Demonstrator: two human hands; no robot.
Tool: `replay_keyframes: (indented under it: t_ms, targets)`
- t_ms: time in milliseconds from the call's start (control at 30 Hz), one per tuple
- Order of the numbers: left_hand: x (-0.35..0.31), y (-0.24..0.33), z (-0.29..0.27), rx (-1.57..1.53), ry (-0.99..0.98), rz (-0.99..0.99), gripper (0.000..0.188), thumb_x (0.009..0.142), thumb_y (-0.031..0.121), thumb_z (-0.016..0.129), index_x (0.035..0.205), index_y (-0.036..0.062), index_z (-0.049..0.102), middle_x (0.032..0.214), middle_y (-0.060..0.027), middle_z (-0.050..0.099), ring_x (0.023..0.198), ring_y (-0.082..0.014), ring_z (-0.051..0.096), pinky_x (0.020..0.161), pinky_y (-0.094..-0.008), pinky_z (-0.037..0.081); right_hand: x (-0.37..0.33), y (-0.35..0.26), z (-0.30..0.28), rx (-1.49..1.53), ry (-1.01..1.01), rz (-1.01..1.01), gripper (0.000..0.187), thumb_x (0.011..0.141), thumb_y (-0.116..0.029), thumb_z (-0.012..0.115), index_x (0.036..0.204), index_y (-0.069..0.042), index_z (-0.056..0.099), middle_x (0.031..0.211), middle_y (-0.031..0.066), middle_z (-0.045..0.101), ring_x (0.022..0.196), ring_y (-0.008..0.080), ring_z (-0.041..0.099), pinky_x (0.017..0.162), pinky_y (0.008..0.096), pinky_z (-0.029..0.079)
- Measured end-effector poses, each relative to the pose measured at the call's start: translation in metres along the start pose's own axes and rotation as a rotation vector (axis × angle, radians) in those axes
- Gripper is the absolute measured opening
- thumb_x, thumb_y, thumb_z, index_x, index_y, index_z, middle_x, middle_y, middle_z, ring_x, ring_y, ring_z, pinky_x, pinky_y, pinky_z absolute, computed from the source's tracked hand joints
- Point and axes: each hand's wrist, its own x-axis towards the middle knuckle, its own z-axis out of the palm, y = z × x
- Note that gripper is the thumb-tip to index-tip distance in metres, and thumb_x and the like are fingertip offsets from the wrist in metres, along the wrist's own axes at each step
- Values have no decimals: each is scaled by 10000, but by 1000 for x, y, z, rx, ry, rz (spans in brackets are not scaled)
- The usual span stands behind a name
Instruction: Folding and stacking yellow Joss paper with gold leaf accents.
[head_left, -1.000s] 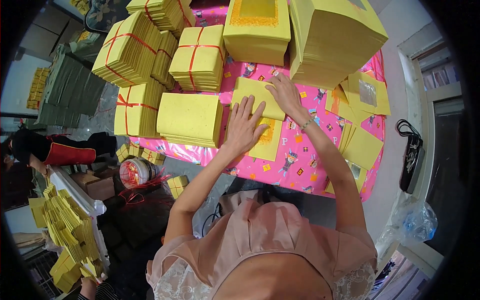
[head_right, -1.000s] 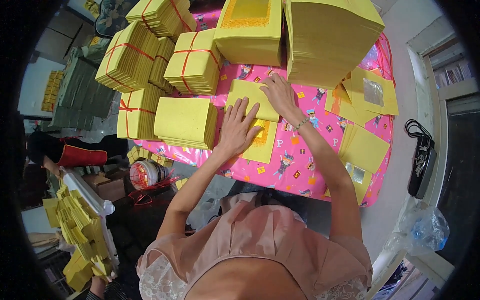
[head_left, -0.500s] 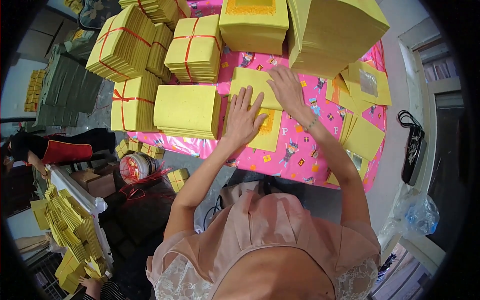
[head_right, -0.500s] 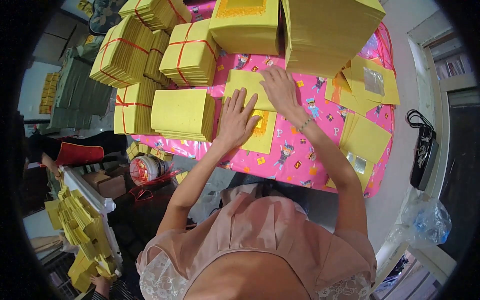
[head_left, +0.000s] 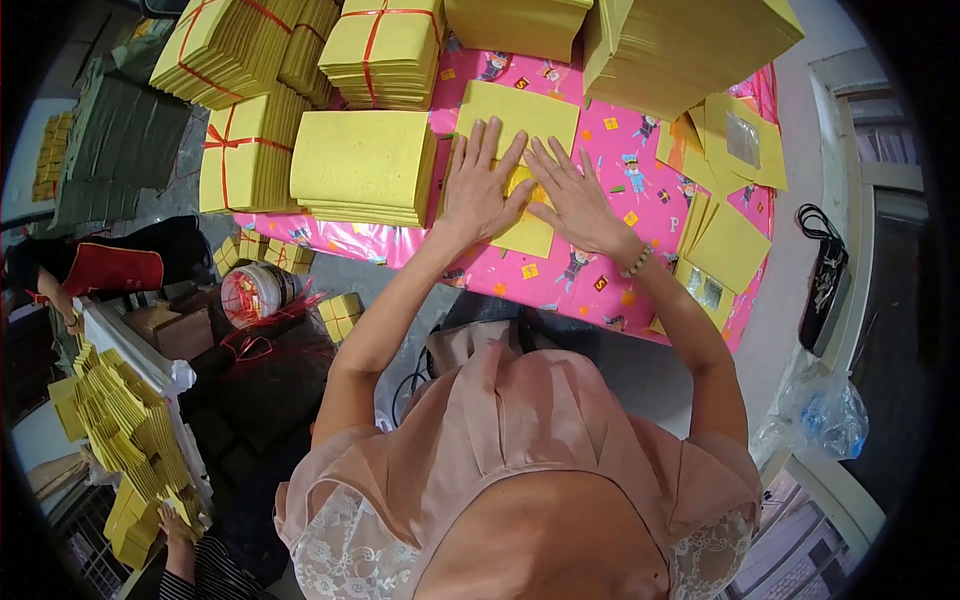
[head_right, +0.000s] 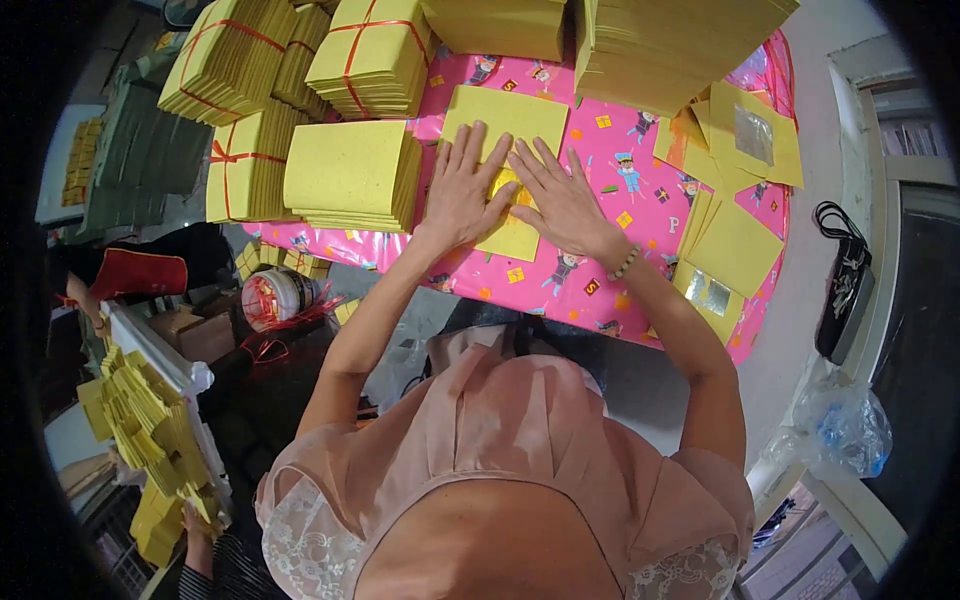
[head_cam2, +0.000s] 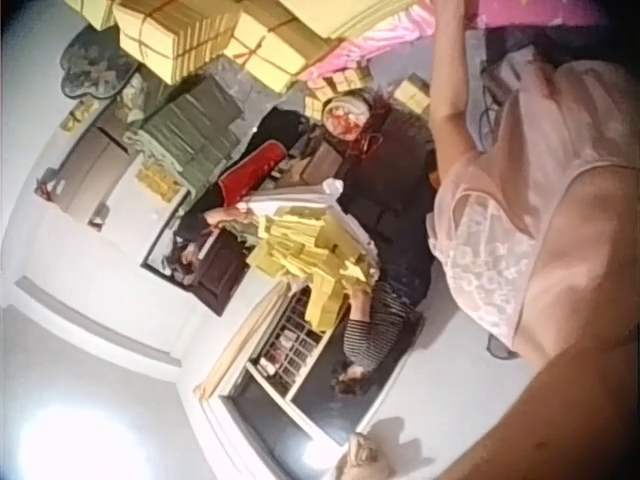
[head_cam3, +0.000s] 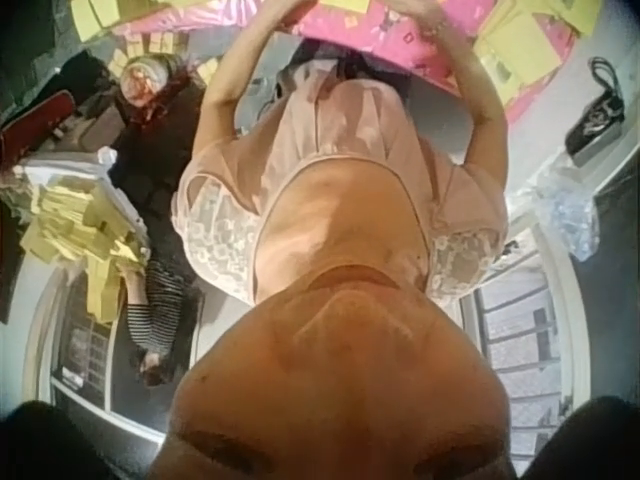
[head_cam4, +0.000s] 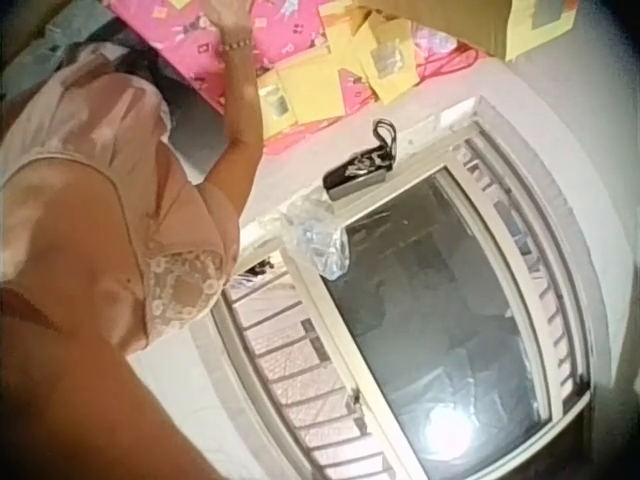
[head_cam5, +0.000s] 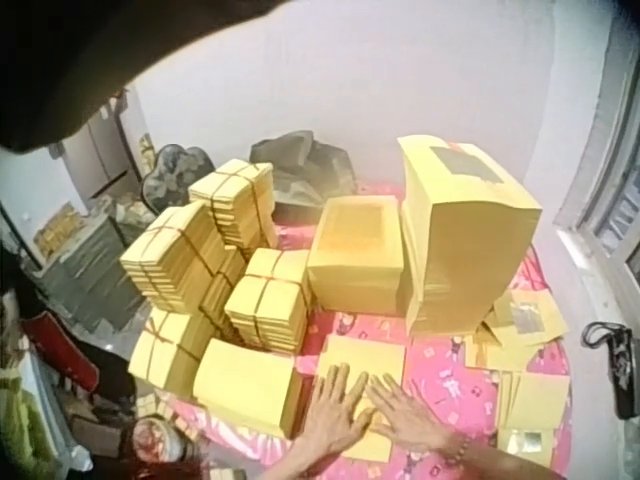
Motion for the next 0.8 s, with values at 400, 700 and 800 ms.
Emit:
replay_keyframes:
  t_ms: [400,700,800]
  targets:
    - [-4,3,-10,-119,159,-50,603,918,298,565,1436,31,410,1475,-294,349,1407,-492,241,1165,-547,215,11,6,4,22,151,13,608,940,-299,592,1466,-72,388,1506,150,386,1413,314,332,1127,558,249]
    - [11,20,-3,-1399,301,-850,339,914,234,705,1042,-13,510,930,-86,618,733,-171,662,649,-256,563,28,33,-7,21,439,-144,283,876,-162,671,1127,-35,640,1097,115,643,990,283,625,844,382,500]
    - [27,12,-16,-1641,145,-843,337,937,251,677,1074,-19,530,947,-96,624,788,-166,663,680,-258,575,27,24,-21,-18,546,-184,223,886,-157,661,1074,-37,663,981,92,672,909,270,645,834,374,504]
